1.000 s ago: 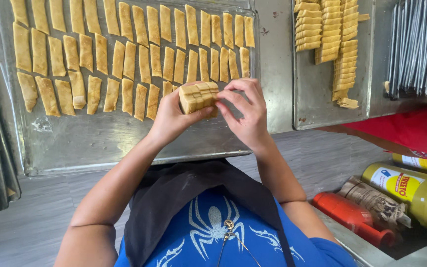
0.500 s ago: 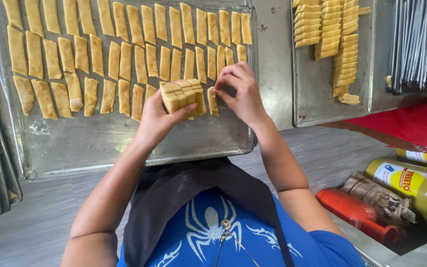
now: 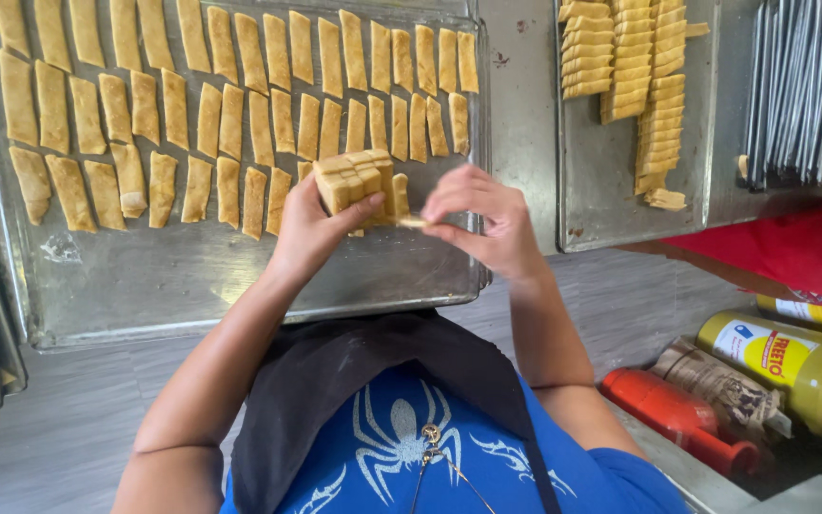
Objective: The person picks up rectangular strips of dough from a metal tray, folds the ends of each strip inward by hand to create a small bundle, and places the completed pieces onto another clean metal tray.
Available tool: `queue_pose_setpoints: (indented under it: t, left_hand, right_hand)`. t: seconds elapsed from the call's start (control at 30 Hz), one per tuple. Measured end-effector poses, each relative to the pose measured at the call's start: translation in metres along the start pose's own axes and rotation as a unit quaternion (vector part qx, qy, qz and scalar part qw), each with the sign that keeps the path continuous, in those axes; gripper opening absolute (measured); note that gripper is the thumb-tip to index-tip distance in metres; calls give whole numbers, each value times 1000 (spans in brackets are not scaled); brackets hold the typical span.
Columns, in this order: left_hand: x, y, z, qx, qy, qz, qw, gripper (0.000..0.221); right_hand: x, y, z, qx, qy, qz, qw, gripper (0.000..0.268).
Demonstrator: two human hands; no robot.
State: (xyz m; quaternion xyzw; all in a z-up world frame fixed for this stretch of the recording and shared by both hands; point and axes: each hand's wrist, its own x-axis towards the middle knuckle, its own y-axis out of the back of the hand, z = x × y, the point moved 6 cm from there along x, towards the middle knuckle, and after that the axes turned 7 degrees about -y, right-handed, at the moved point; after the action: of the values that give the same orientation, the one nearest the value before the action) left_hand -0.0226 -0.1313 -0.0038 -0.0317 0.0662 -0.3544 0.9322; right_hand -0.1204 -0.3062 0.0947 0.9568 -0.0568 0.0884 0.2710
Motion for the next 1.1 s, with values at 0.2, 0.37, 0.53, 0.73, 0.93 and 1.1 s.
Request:
queue_pose_setpoints:
  t: [0.2,0.37,0.53,0.73,0.93,1.1]
  left_hand:
    - [-4,-1,0,-10,-11,-6,1000,54]
    - [-3,-15,10,-4,-13,-29,999,57]
    - [0,-26,12,21,-10,-27,999,56]
    - [3,-31,2,10,-7,-10,1000,52]
    - [3,-29,1,32,-23,-8,999,51]
    - [5,-17,2,43,-13,5,999,49]
  right_hand:
    - [12,-7,34,-162,-52,41,985,20]
    - [12,7,6,-107,-19,82,991,26]
    - [15,-3,-10,-170,30,96,980,32]
    - [12,-5,-11,-201,28,80,976,37]
    - [-1,-10,26,-48,14,45,998,25]
    - [-23,19,55,-4,-51,-8,999,21]
